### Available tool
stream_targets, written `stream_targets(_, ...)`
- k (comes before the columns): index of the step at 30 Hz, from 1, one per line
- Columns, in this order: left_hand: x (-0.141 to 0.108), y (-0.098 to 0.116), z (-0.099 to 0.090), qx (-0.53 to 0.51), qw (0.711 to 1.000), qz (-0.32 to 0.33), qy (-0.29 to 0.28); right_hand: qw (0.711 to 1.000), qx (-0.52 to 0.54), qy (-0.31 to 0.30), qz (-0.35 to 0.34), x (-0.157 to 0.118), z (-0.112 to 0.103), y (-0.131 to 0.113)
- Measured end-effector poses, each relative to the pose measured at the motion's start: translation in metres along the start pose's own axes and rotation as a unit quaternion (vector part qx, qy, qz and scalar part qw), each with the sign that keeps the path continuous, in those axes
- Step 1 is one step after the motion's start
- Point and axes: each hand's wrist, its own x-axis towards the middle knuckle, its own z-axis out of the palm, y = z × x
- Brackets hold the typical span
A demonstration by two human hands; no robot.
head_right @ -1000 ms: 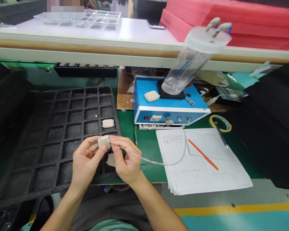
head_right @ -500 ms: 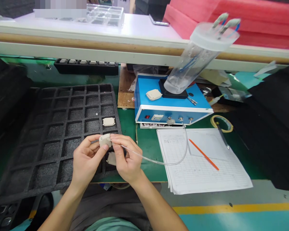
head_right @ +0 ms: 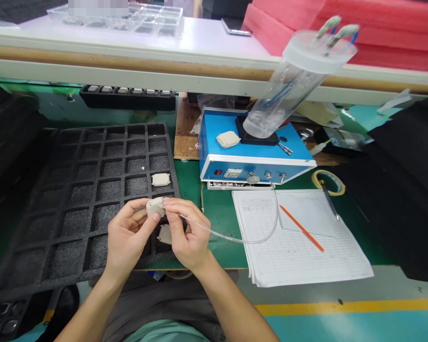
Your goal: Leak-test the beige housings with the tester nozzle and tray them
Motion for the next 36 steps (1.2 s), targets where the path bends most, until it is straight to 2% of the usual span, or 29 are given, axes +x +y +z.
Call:
stream_targets(22,0.0016,-0.0019,-0.0004,0.016,1.000,0.026,-0.007,1.000,-0.004,0.000,-0.003,0.0013,0.0000,-0.0013)
stream_targets(36,0.0052,-0.0035,-0.0017,0.029,0.999,0.038,0.012,1.000,0.020,-0.001,-0.004,0.0041,0.0013,0.0018)
